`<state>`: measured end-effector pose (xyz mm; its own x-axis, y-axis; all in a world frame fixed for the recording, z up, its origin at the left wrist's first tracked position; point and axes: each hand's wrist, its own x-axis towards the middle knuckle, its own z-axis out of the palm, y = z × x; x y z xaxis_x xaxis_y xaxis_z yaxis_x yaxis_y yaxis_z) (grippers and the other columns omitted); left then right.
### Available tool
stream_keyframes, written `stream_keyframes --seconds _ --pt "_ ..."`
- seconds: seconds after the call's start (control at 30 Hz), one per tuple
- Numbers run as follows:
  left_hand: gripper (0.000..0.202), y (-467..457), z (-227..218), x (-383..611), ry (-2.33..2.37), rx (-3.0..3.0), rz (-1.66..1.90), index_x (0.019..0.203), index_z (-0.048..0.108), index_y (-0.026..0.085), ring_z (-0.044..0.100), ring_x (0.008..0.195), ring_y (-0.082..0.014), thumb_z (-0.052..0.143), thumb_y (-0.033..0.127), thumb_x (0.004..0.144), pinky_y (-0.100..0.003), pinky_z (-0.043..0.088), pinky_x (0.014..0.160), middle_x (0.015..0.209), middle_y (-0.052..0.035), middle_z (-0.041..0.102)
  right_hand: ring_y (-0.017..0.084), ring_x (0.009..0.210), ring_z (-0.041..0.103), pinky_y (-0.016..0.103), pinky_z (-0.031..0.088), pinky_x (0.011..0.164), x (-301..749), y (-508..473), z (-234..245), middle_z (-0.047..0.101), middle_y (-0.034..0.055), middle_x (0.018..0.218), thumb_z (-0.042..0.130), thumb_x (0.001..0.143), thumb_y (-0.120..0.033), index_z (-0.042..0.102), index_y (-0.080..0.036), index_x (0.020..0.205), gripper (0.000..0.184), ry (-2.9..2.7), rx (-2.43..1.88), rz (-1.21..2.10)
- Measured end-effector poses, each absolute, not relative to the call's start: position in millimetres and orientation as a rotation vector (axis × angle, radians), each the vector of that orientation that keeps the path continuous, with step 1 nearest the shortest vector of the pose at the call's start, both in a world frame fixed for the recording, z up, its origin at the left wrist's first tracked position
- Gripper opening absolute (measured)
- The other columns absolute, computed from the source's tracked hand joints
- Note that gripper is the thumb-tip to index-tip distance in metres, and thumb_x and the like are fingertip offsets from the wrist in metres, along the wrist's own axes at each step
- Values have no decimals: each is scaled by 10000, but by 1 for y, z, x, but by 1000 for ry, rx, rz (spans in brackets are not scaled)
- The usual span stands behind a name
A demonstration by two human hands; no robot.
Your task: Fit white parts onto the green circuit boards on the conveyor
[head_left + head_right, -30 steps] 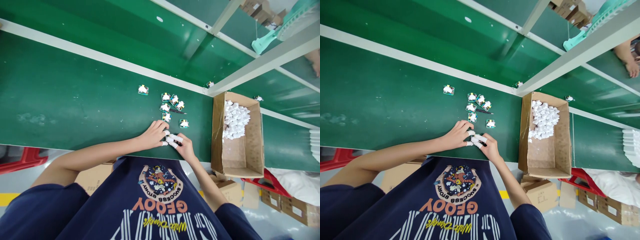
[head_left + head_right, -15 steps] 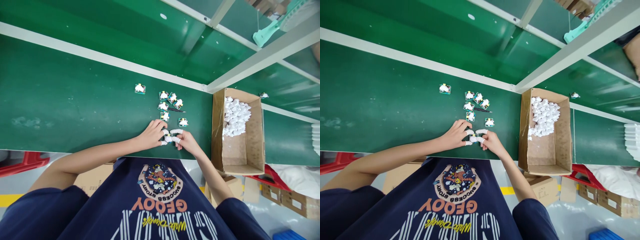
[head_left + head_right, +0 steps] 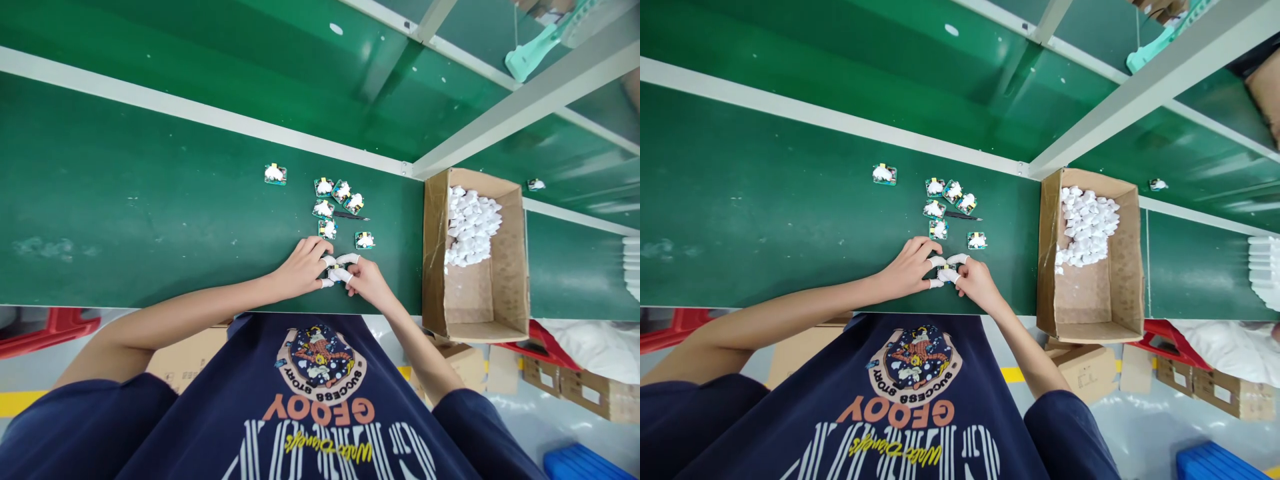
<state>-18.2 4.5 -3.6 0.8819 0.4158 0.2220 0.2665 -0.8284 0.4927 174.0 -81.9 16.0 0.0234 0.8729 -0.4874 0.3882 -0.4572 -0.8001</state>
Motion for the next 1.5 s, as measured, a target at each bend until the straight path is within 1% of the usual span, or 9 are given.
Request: stream_keyframes --seconds 0.13,0.33,0.43,0.57,0.8,1.0,1.17,1.3,1.5 --pt "263 5 -3 -18 490 2639 438 934 609 118 408 1116 -318 685 333 803 -466 399 886 1146 -151 531 141 443 593 240 440 498 164 -81 23 577 -49 538 567 843 -451 600 -196 1039 323 -1472 -1969 1293" --pt "219 4 -2 -19 466 2729 420 951 607 107 388 1149 -316 692 209 776 -450 395 904 1165 -145 531 219 595 597 278 380 556 137 -77 30 622 48 642 613 767 -314 630 -178 913 201 -1814 -2536 630" --pt "217 6 -3 -20 460 2717 422 948 607 104 377 1154 -317 688 221 785 -449 389 910 1173 -148 523 180 547 547 267 377 560 146 -82 23 579 6 601 592 813 -342 636 -168 1036 286 -1816 -2370 725" --pt "229 18 -2 -21 386 2641 362 935 605 113 365 1169 -319 698 246 775 -449 379 925 1201 -150 500 123 524 491 226 386 562 167 -96 15 541 -45 616 570 869 -401 532 -191 1286 468 -1881 -1882 919" --pt "206 28 0 -22 383 2481 287 969 602 159 378 1130 -280 661 208 778 -437 366 931 1165 -106 502 133 526 514 247 299 537 152 -104 11 597 8 606 553 896 -395 670 -184 1130 336 -2089 -1999 429" --pt "210 26 0 -21 392 2471 294 973 601 151 368 1125 -280 654 214 779 -439 363 941 1157 -104 494 162 608 563 271 283 552 157 -104 11 652 64 654 491 945 -376 718 -166 925 310 -2339 -1908 333" --pt "242 25 0 -21 402 2458 306 984 602 143 364 1140 -283 671 234 770 -437 369 950 1161 -109 493 156 610 551 272 292 562 165 -109 11 649 57 720 435 973 -430 670 -172 1118 378 -2404 -1777 333" --pt "262 24 -2 -22 408 2456 337 991 602 159 368 1162 -286 685 238 755 -444 370 951 1155 -104 501 146 588 531 274 279 546 162 -110 13 627 46 690 447 974 -397 682 -190 1081 331 -2444 -1793 300" --pt "231 23 0 -22 425 2482 310 951 584 144 381 1146 -286 670 154 736 -427 389 922 1161 -110 503 196 711 571 277 382 582 151 -102 20 605 78 861 521 911 -413 570 -147 1231 418 -2228 -1937 267"
